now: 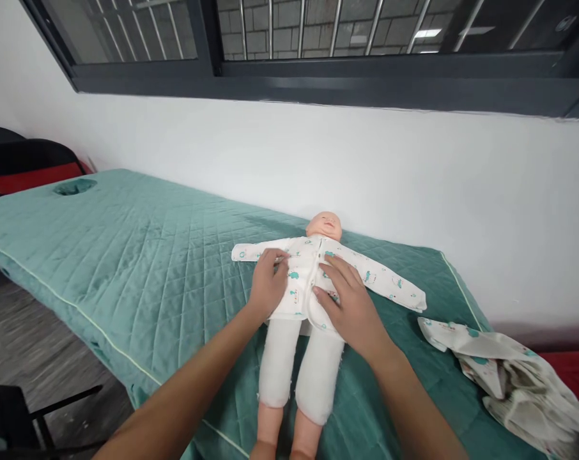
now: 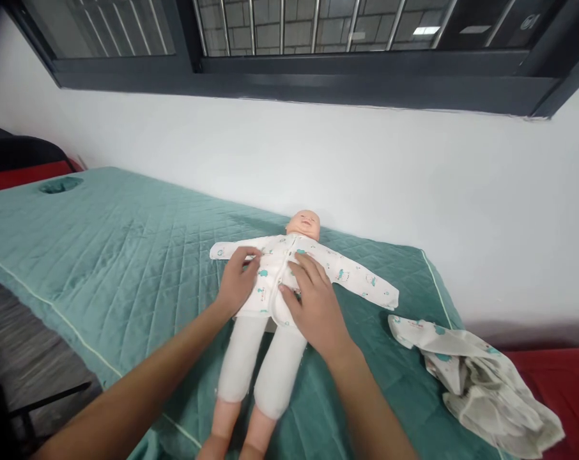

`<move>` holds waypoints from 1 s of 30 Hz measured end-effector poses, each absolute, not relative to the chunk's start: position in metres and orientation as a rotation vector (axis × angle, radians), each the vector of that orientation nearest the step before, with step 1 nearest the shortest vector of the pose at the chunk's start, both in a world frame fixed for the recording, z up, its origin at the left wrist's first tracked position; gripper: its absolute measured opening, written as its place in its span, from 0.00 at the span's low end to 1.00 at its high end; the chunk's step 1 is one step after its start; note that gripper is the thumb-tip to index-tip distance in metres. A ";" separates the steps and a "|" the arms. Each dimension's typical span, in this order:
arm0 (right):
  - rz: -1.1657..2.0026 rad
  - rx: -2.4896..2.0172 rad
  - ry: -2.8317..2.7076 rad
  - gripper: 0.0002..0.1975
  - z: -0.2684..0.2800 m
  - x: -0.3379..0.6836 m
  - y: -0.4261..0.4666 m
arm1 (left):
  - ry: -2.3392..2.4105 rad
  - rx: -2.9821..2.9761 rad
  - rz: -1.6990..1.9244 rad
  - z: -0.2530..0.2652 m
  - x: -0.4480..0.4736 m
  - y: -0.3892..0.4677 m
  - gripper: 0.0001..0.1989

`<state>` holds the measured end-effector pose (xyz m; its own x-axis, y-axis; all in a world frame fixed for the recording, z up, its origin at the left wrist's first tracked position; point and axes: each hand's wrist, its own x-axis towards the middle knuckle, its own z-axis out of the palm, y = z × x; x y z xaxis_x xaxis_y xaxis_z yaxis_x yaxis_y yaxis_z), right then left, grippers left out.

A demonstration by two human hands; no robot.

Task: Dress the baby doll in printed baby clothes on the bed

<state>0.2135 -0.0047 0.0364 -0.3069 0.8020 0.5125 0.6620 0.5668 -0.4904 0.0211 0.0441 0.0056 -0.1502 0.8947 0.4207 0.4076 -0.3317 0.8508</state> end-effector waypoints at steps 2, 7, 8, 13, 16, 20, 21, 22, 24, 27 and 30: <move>0.294 -1.192 -2.025 0.23 0.021 0.216 0.001 | 1.500 1.576 1.433 -0.011 0.007 0.021 0.08; 0.432 -1.195 -1.934 0.28 0.003 0.222 -0.006 | 1.491 1.574 1.199 -0.025 -0.010 -0.008 0.09; 0.463 -1.197 -1.914 0.29 0.002 0.224 -0.010 | 1.492 1.609 1.180 -0.025 -0.011 -0.011 0.09; 0.671 -1.301 -1.672 0.32 -0.015 0.234 -0.046 | 1.474 1.717 1.162 -0.030 -0.015 -0.025 0.10; 0.767 -1.369 -1.414 0.32 -0.029 0.240 -0.072 | 1.423 1.759 1.131 -0.033 -0.019 -0.032 0.13; 0.693 -1.461 -1.346 0.31 -0.033 0.240 -0.090 | 1.399 1.820 1.013 -0.029 -0.019 -0.038 0.19; 0.639 -1.506 -1.376 0.30 -0.031 0.238 -0.091 | 1.408 1.835 0.980 -0.027 -0.019 -0.038 0.20; 0.586 -1.555 -1.408 0.27 -0.028 0.236 -0.090 | 1.422 1.855 0.950 -0.025 -0.018 -0.039 0.21; 0.516 -1.636 -1.448 0.22 -0.024 0.232 -0.086 | 1.456 1.899 0.908 -0.023 -0.017 -0.039 0.23; 0.495 -1.701 -1.458 0.19 -0.021 0.230 -0.082 | 1.481 1.952 0.908 -0.025 -0.017 -0.039 0.22; 0.470 -1.780 -1.454 0.20 -0.024 0.231 -0.083 | 1.492 1.965 0.944 -0.032 -0.018 -0.040 0.12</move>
<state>0.2306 -0.0833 -0.0243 0.2787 0.9425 0.1844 0.6563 -0.0467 -0.7530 -0.0177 -0.0402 -0.0316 0.1615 0.9601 0.2282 0.6178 -0.2787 0.7353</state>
